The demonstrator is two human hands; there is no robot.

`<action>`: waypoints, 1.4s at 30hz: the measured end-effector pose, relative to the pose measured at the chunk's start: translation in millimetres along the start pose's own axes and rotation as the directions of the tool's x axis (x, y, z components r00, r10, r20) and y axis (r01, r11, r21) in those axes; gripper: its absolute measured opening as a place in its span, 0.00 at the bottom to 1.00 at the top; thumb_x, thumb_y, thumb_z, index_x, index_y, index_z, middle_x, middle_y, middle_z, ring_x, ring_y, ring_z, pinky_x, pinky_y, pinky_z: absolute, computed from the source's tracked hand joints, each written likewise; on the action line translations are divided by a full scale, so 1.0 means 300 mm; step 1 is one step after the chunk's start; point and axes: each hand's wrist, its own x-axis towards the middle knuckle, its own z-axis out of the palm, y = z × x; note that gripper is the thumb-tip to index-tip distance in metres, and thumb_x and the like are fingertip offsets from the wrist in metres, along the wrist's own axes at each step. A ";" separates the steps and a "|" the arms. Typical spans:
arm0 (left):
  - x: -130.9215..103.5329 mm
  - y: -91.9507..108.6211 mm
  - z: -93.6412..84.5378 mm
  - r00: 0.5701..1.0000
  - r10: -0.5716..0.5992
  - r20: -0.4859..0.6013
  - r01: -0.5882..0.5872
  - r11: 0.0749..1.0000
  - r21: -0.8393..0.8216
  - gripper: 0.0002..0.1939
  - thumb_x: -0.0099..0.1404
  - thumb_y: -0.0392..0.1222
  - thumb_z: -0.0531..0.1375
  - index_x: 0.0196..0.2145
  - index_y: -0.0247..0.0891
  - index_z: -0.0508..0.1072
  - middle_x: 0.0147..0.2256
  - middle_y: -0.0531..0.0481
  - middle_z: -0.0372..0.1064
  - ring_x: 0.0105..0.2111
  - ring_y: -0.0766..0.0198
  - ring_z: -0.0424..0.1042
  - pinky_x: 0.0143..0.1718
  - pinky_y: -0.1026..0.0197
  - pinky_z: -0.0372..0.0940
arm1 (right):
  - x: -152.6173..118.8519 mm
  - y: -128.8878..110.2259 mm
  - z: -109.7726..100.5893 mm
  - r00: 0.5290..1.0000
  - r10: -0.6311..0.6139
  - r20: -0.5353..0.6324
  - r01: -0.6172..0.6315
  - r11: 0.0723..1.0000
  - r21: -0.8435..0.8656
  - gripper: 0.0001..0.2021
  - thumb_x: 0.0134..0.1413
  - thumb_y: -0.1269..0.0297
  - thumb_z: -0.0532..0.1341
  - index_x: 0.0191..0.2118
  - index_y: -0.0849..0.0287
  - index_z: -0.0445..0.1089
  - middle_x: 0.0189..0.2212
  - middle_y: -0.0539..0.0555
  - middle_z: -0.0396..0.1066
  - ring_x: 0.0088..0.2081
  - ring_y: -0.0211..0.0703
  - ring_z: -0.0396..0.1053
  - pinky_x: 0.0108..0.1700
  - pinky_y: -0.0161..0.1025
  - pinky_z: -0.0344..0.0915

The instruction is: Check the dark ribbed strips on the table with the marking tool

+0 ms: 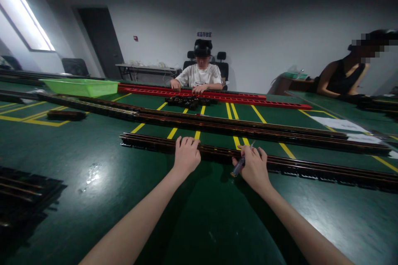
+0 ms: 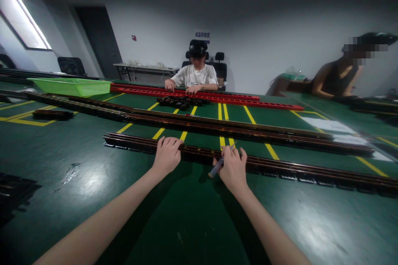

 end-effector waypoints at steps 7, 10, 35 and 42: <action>0.001 -0.001 -0.006 1.000 -0.022 0.020 0.022 1.000 -0.002 0.19 0.62 0.34 0.46 0.44 0.37 0.73 0.46 0.44 0.71 0.50 0.55 0.65 0.59 0.43 0.50 | -0.002 0.005 -0.009 0.996 0.061 0.066 -0.061 0.998 -0.009 0.12 0.41 0.79 0.52 0.32 0.55 0.55 0.37 0.58 0.73 0.42 0.53 0.68 0.54 0.53 0.50; 0.001 -0.002 -0.002 1.000 -0.018 0.025 0.018 1.000 -0.002 0.19 0.63 0.34 0.46 0.45 0.37 0.73 0.46 0.44 0.71 0.50 0.55 0.65 0.59 0.43 0.49 | -0.004 0.016 -0.007 0.998 0.046 0.046 -0.047 0.999 0.013 0.15 0.38 0.83 0.50 0.31 0.55 0.53 0.37 0.57 0.73 0.42 0.51 0.68 0.54 0.52 0.50; 0.002 0.010 -0.023 0.998 -0.050 0.026 0.052 0.995 -0.091 0.19 0.62 0.33 0.46 0.44 0.38 0.73 0.44 0.46 0.72 0.47 0.58 0.68 0.56 0.46 0.53 | -0.003 0.008 -0.002 1.000 -0.027 0.005 0.027 0.999 0.022 0.08 0.48 0.73 0.52 0.36 0.55 0.58 0.32 0.55 0.72 0.40 0.53 0.68 0.52 0.52 0.52; 0.015 -0.036 -0.033 0.936 -0.290 -0.202 0.247 0.945 -0.212 0.16 0.62 0.33 0.47 0.41 0.41 0.72 0.45 0.46 0.71 0.49 0.55 0.65 0.55 0.45 0.52 | -0.011 0.019 -0.002 1.000 0.002 0.001 -0.002 1.000 0.023 0.18 0.39 0.82 0.49 0.37 0.57 0.59 0.31 0.54 0.70 0.40 0.52 0.68 0.49 0.50 0.54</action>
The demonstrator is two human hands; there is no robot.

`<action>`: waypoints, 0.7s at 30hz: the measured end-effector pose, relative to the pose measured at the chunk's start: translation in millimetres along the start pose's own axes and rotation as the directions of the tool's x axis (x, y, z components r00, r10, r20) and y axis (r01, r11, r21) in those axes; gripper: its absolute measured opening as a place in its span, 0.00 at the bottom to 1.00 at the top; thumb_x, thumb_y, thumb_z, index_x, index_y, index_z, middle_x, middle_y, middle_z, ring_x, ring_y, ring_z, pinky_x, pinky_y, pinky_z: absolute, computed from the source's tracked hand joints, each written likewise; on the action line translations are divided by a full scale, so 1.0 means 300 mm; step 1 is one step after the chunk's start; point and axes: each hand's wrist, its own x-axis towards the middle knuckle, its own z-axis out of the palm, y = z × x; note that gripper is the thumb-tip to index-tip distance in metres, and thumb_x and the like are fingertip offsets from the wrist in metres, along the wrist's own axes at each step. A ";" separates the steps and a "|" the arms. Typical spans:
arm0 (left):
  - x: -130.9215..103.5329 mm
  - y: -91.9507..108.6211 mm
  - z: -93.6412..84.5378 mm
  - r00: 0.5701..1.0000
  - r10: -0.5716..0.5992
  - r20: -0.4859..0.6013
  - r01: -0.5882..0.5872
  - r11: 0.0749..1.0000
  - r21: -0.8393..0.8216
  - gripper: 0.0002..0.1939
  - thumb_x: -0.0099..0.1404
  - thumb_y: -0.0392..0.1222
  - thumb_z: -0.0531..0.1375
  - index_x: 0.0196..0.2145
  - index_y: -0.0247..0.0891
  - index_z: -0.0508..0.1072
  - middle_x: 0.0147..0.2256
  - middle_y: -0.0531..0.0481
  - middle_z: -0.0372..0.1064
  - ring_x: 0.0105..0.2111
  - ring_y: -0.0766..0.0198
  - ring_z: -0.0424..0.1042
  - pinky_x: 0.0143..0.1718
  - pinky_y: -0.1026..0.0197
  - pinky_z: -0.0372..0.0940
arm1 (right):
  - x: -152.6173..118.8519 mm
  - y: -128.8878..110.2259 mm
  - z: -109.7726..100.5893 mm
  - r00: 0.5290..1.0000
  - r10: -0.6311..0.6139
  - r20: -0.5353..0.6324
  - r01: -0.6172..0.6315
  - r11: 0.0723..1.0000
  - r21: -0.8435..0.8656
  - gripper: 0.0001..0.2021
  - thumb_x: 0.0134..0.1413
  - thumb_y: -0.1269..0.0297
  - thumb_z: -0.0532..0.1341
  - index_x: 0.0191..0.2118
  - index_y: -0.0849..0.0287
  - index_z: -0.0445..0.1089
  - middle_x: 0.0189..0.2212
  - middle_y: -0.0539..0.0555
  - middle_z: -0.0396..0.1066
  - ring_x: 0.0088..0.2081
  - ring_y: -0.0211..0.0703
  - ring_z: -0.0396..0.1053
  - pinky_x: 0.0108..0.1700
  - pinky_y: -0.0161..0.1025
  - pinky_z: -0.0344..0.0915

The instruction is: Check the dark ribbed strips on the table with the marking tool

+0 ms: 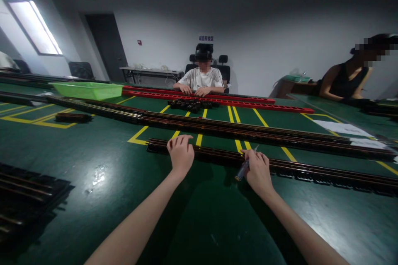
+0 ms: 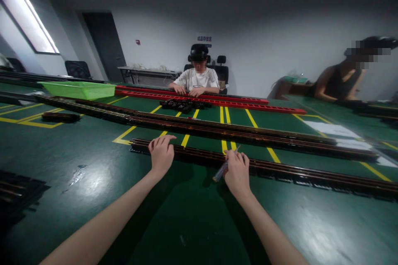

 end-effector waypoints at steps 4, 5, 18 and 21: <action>0.057 -0.082 -0.046 0.961 -0.205 -0.187 0.211 0.977 0.016 0.15 0.61 0.35 0.48 0.40 0.41 0.72 0.45 0.44 0.70 0.50 0.49 0.63 0.52 0.42 0.54 | -0.002 0.002 0.003 1.000 -0.007 -0.008 0.007 1.000 0.009 0.21 0.38 0.82 0.49 0.40 0.57 0.60 0.29 0.53 0.69 0.38 0.52 0.69 0.49 0.50 0.55; 0.072 -0.111 -0.062 0.938 -0.274 -0.211 0.281 0.960 0.008 0.15 0.61 0.36 0.48 0.40 0.41 0.71 0.47 0.43 0.69 0.51 0.48 0.62 0.51 0.42 0.55 | -0.001 0.000 0.003 1.000 -0.008 -0.007 0.008 1.000 0.011 0.21 0.38 0.82 0.50 0.40 0.56 0.60 0.29 0.53 0.69 0.38 0.52 0.69 0.49 0.51 0.55; 0.113 -0.322 -0.142 0.823 -0.569 0.014 0.563 0.817 0.125 0.18 0.66 0.46 0.44 0.32 0.39 0.71 0.35 0.41 0.75 0.40 0.49 0.71 0.48 0.47 0.57 | -0.007 0.011 0.002 0.999 0.020 -0.029 -0.020 1.000 -0.005 0.18 0.36 0.82 0.50 0.35 0.55 0.59 0.32 0.54 0.72 0.40 0.53 0.68 0.47 0.48 0.55; 0.111 -0.329 -0.143 0.827 -0.561 0.037 0.552 0.824 0.130 0.19 0.66 0.47 0.44 0.31 0.39 0.72 0.35 0.43 0.75 0.39 0.50 0.72 0.47 0.49 0.58 | -0.012 0.023 0.007 0.999 0.034 -0.034 -0.034 0.999 0.005 0.17 0.36 0.82 0.50 0.34 0.55 0.57 0.33 0.54 0.73 0.40 0.53 0.68 0.47 0.48 0.55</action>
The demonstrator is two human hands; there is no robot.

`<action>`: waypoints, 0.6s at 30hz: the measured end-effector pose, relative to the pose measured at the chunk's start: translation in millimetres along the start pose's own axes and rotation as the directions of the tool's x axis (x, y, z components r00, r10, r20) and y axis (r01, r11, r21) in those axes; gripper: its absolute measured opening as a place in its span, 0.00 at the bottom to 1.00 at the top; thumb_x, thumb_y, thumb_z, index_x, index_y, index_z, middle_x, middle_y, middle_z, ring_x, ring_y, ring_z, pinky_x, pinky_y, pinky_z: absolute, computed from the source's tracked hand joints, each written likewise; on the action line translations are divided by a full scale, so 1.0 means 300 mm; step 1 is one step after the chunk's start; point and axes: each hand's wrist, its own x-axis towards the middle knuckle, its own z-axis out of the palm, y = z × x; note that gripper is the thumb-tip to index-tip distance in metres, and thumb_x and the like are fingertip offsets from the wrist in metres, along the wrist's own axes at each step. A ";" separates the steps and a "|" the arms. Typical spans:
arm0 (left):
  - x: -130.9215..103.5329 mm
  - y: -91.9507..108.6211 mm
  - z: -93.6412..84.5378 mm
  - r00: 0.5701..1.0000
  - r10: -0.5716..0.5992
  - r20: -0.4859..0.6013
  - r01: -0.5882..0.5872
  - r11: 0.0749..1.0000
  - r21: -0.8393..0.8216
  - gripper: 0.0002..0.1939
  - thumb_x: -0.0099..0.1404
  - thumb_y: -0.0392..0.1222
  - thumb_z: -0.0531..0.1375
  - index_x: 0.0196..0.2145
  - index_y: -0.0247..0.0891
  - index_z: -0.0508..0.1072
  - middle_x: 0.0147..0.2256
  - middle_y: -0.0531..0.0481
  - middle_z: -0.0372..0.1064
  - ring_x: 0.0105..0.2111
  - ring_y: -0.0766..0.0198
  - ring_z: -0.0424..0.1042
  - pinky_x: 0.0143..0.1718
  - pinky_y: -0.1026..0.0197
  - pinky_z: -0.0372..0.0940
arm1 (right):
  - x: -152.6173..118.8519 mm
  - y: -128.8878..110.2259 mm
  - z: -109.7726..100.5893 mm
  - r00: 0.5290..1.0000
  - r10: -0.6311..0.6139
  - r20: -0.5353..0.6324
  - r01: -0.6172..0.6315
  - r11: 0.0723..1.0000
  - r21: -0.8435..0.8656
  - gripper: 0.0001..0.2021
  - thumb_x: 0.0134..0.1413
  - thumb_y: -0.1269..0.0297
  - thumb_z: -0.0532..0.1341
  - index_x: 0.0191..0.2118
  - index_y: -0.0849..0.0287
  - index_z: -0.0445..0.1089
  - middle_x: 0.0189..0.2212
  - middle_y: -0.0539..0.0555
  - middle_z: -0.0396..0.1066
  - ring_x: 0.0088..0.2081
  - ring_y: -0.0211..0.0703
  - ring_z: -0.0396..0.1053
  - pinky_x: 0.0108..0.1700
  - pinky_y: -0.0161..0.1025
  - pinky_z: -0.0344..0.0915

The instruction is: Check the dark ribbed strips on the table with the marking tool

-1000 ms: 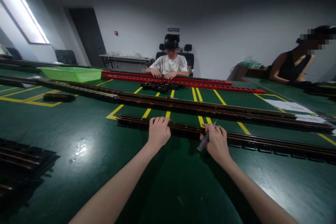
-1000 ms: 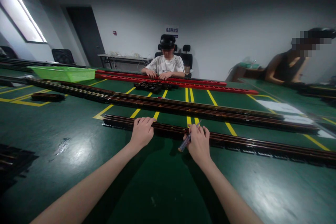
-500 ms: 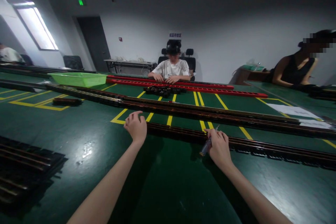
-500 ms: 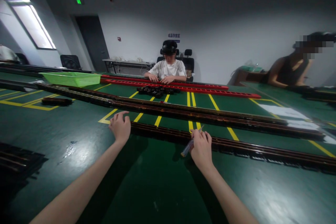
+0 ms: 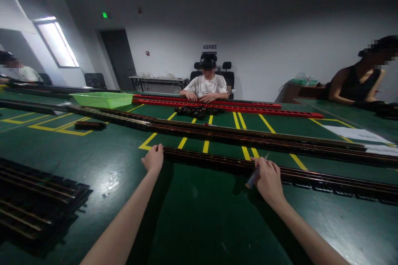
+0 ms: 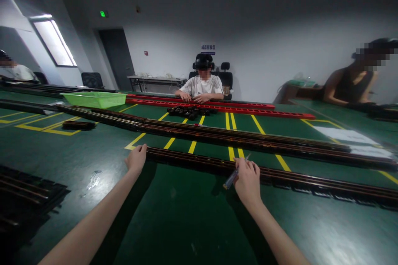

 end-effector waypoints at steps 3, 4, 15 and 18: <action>0.006 -0.012 -0.005 1.000 0.006 0.005 -0.006 1.000 -0.022 0.19 0.66 0.47 0.45 0.30 0.39 0.72 0.34 0.44 0.75 0.38 0.52 0.72 0.45 0.51 0.59 | -0.002 0.004 0.002 1.000 0.007 0.014 -0.007 1.000 0.005 0.17 0.36 0.82 0.49 0.33 0.55 0.57 0.31 0.54 0.71 0.39 0.53 0.68 0.47 0.48 0.56; 0.008 -0.016 -0.007 1.000 0.012 0.011 -0.011 0.999 -0.030 0.19 0.66 0.48 0.45 0.29 0.39 0.72 0.33 0.45 0.75 0.37 0.52 0.73 0.45 0.52 0.59 | -0.002 0.005 0.003 1.000 0.007 0.025 -0.008 1.000 0.008 0.17 0.37 0.82 0.49 0.33 0.55 0.57 0.30 0.54 0.70 0.38 0.52 0.68 0.47 0.48 0.56; 0.009 -0.047 -0.054 0.982 0.107 0.158 -0.074 0.977 -0.202 0.18 0.66 0.47 0.48 0.27 0.38 0.71 0.25 0.49 0.71 0.27 0.59 0.71 0.27 0.62 0.61 | 0.003 0.041 0.010 0.997 -0.028 0.074 0.018 0.991 0.131 0.10 0.43 0.76 0.50 0.31 0.54 0.55 0.37 0.57 0.73 0.43 0.54 0.69 0.46 0.50 0.58; 0.013 -0.053 -0.048 0.976 0.148 0.158 -0.104 0.960 -0.261 0.17 0.65 0.47 0.49 0.30 0.38 0.74 0.27 0.49 0.73 0.29 0.59 0.72 0.28 0.62 0.62 | 0.008 0.034 0.003 0.997 -0.053 0.059 0.043 0.985 0.165 0.03 0.50 0.68 0.52 0.30 0.54 0.56 0.41 0.58 0.73 0.43 0.54 0.69 0.47 0.51 0.58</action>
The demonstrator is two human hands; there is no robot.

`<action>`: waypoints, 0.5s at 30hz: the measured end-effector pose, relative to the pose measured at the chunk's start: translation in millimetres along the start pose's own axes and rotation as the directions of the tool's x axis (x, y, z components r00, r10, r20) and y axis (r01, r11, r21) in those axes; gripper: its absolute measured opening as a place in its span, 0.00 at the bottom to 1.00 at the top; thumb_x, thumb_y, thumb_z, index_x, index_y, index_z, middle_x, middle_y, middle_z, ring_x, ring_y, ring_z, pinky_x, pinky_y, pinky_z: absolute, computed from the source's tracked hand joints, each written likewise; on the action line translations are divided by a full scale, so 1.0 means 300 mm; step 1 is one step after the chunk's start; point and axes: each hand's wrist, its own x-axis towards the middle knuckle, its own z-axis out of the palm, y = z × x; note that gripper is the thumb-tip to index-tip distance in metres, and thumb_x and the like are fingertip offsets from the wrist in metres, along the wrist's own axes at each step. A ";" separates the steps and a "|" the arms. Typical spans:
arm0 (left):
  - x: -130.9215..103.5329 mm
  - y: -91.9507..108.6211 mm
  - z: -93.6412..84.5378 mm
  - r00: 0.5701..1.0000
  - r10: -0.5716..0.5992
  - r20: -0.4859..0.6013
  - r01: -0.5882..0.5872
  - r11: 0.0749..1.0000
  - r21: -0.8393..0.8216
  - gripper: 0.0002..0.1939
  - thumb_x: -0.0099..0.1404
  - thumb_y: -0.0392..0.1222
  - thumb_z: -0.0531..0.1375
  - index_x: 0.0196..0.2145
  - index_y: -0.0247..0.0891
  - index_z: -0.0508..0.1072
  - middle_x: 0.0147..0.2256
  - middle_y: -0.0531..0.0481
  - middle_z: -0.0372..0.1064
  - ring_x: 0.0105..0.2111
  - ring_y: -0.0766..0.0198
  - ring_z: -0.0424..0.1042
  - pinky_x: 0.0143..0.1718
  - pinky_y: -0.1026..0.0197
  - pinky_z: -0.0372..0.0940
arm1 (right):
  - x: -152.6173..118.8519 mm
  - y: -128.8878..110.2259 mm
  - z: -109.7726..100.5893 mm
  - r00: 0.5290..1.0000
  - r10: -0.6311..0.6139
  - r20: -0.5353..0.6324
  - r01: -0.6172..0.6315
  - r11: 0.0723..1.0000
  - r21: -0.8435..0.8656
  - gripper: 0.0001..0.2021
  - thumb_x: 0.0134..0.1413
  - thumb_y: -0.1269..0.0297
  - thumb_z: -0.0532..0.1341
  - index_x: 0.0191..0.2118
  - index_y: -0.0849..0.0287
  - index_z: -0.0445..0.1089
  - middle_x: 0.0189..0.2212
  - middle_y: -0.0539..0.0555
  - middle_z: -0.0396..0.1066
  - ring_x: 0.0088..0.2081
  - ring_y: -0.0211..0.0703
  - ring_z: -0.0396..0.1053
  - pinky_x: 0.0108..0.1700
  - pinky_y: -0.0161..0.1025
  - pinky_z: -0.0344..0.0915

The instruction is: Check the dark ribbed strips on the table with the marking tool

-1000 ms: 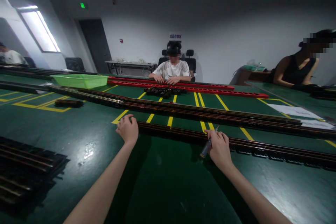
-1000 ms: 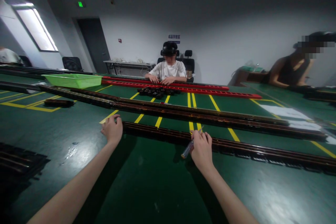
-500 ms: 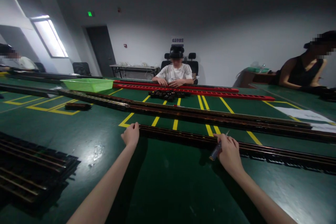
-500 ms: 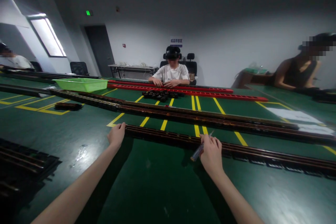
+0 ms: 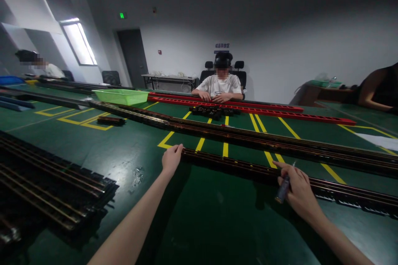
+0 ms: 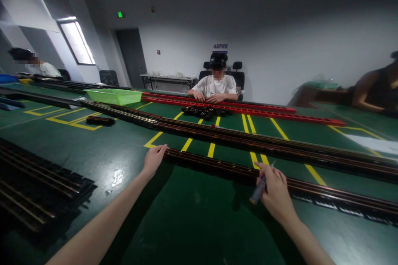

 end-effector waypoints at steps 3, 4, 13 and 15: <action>0.009 -0.007 0.009 1.000 0.015 0.001 -0.015 0.999 -0.039 0.16 0.65 0.46 0.50 0.33 0.38 0.76 0.31 0.48 0.75 0.31 0.59 0.72 0.29 0.62 0.63 | 0.008 -0.020 0.003 0.998 -0.046 -0.045 0.047 0.999 0.016 0.03 0.54 0.63 0.52 0.33 0.54 0.60 0.44 0.59 0.73 0.45 0.54 0.69 0.49 0.51 0.59; 0.013 -0.010 0.012 1.000 0.020 0.000 -0.020 0.999 -0.045 0.16 0.65 0.46 0.50 0.33 0.39 0.76 0.31 0.48 0.75 0.32 0.59 0.72 0.29 0.62 0.63 | 0.013 -0.031 0.009 0.996 -0.065 -0.064 0.066 0.998 0.020 0.05 0.55 0.62 0.52 0.35 0.55 0.62 0.44 0.59 0.72 0.45 0.53 0.69 0.49 0.51 0.59; 0.045 -0.048 0.037 0.992 0.117 0.047 -0.110 0.983 -0.144 0.18 0.63 0.51 0.50 0.31 0.37 0.75 0.28 0.49 0.73 0.29 0.61 0.71 0.30 0.62 0.63 | 0.180 -0.371 0.090 1.000 -0.028 -0.003 0.026 0.884 0.466 0.17 0.61 0.52 0.50 0.48 0.51 0.68 0.46 0.56 0.70 0.47 0.49 0.68 0.47 0.47 0.64; 0.048 -0.049 0.036 0.991 0.125 0.040 -0.119 0.984 -0.130 0.18 0.63 0.51 0.50 0.31 0.38 0.75 0.28 0.50 0.73 0.29 0.61 0.71 0.31 0.62 0.63 | 0.229 -0.471 0.110 0.997 -0.014 0.070 -0.032 0.794 0.607 0.17 0.60 0.51 0.50 0.46 0.52 0.70 0.43 0.56 0.70 0.44 0.47 0.69 0.44 0.43 0.66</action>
